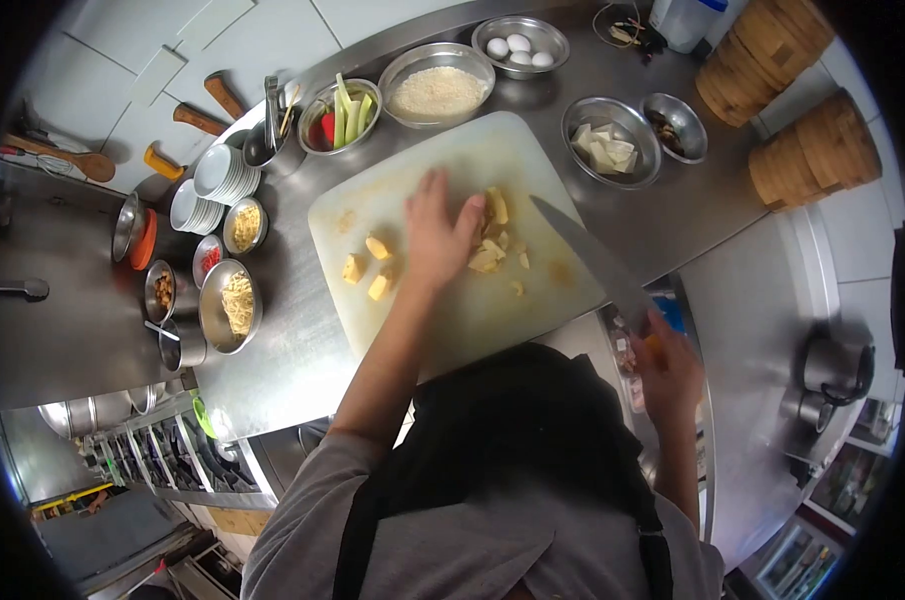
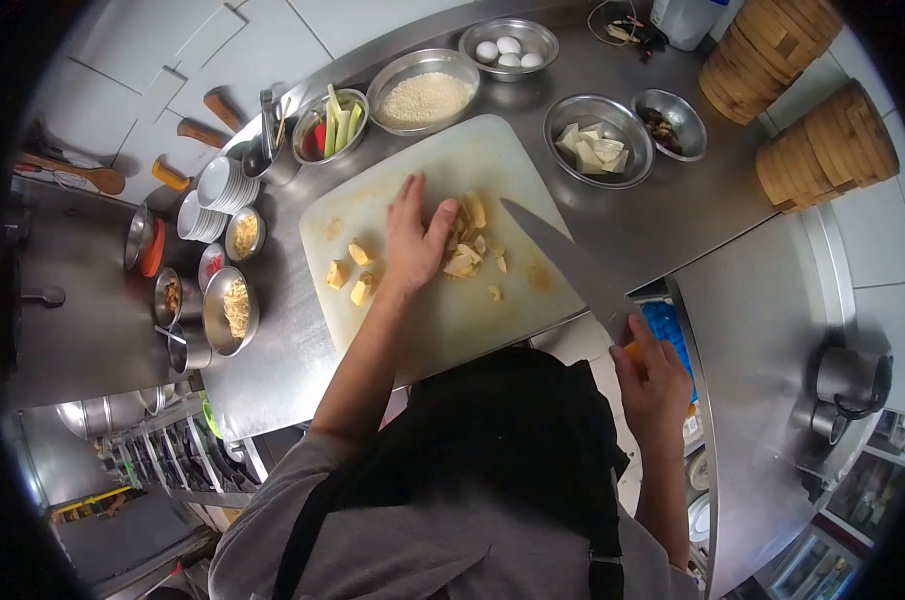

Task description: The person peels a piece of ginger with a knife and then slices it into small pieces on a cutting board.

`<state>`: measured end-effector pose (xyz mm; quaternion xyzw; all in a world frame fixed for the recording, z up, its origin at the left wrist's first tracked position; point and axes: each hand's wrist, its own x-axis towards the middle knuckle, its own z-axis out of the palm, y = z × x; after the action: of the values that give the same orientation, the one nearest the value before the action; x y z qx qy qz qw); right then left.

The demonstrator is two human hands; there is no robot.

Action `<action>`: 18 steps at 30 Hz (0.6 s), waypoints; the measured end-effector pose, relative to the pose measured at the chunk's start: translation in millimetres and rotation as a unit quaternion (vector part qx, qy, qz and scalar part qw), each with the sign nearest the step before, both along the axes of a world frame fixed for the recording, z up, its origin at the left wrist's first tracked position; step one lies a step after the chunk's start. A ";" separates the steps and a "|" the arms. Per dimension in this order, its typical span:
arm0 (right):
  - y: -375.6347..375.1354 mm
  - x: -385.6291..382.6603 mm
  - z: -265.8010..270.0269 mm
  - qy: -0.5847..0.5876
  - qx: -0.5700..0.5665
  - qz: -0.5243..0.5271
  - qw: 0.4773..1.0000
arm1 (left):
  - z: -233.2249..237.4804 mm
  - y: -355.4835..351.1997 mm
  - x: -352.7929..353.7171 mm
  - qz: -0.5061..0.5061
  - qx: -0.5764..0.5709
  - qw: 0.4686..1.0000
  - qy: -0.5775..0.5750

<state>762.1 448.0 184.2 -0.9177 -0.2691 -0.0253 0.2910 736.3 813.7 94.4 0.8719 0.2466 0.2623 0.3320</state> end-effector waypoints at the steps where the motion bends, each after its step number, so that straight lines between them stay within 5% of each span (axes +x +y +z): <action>1: 3.6 2.5 1.1 0.017 0.004 -0.018 1.000 | 1.0 0.5 5.8 0.001 0.002 1.000 0.000; 3: 11.6 9.6 0.2 0.033 0.009 -0.035 0.999 | 5.3 -2.4 16.9 -0.142 -0.024 0.989 0.015; 6: 29.3 28.2 -10.1 0.051 0.056 -0.027 0.997 | 15.5 -19.9 15.6 -0.227 0.041 0.971 0.061; 14: 97.0 78.2 -53.3 -0.001 0.067 0.095 0.993 | 5.8 -67.5 -14.0 -0.217 0.146 0.965 -0.001; 18: 119.9 89.3 -62.1 -0.057 -0.031 0.108 0.992 | 9.2 -72.5 -20.3 -0.218 0.128 0.958 0.133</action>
<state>851.4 568.0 122.1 -0.8891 -0.3832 -0.0380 0.2473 716.0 741.2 103.5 0.9667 0.0566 0.0950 0.2309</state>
